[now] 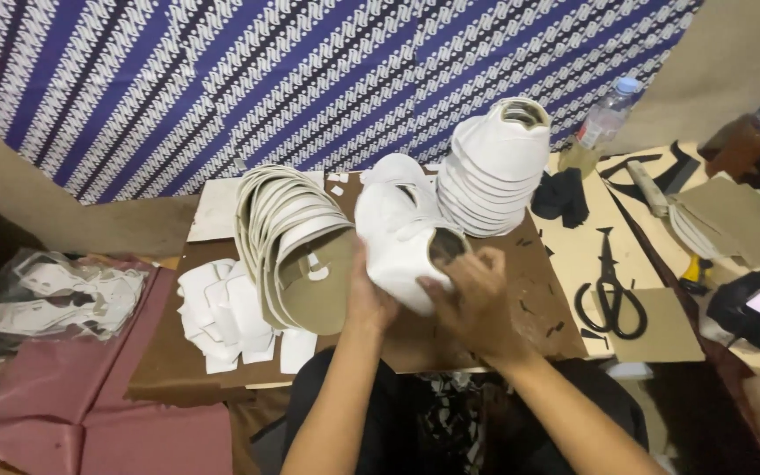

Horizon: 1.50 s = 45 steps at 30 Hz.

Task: The person is manually folding and assembling white leather shoe uppers at a workshop table.

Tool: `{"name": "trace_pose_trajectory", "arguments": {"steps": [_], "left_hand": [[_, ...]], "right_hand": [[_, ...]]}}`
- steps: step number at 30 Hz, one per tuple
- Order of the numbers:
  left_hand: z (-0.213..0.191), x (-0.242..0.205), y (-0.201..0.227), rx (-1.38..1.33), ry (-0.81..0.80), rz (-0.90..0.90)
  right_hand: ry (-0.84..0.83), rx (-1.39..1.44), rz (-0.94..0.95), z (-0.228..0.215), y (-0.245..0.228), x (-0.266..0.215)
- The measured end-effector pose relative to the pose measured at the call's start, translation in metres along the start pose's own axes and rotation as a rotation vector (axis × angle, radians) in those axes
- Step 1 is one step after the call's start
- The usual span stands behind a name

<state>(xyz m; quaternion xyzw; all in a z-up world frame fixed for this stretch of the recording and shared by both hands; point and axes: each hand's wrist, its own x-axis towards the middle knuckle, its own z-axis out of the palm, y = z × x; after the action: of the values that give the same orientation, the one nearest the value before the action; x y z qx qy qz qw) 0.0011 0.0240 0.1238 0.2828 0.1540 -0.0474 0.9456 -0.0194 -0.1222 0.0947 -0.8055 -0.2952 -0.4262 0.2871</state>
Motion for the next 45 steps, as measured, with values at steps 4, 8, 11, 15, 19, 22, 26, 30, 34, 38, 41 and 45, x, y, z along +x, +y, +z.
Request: {"name": "trace_pose_trajectory", "arguments": {"steps": [4,8,11,15,19,22,26,30,34,38,41,45], "left_hand": [[-0.051,0.034,0.010,-0.329,0.047,0.117],[-0.080,0.050,0.014,-0.077,0.427,0.426],[-0.070,0.043,0.018,0.020,0.546,0.470],[-0.061,0.043,0.032,0.096,0.548,0.478],[-0.035,0.016,0.046,0.076,0.507,0.482],[-0.045,0.033,0.047,0.006,0.429,0.463],[-0.076,0.066,0.042,-0.071,0.456,0.562],[-0.065,0.057,0.038,-0.133,0.453,0.635],[-0.081,0.066,0.036,-0.197,0.381,0.662],[-0.069,0.054,0.044,-0.386,0.272,0.575],[-0.070,0.048,0.032,-0.320,0.395,0.594],[-0.069,0.060,0.013,-0.386,0.298,0.507]], "right_hand": [[0.125,-0.139,-0.125,0.016,0.013,0.048],[0.129,-0.198,-0.185,0.067,0.038,0.068],[-0.070,-0.275,-0.119,0.126,0.064,0.051],[-0.416,-0.390,0.055,0.174,0.092,0.019],[-0.387,-0.390,0.087,0.167,0.094,0.039],[-0.522,-0.371,0.099,0.169,0.111,0.048],[-0.680,-0.337,0.189,0.158,0.114,0.048],[-0.773,-0.265,0.191,0.147,0.107,0.049],[-0.484,-0.149,0.132,0.118,0.093,0.045],[-0.343,0.072,0.271,0.073,0.068,0.039],[-0.360,0.172,0.385,0.055,0.061,0.022],[-0.502,0.274,0.572,0.052,0.054,0.000]]}}
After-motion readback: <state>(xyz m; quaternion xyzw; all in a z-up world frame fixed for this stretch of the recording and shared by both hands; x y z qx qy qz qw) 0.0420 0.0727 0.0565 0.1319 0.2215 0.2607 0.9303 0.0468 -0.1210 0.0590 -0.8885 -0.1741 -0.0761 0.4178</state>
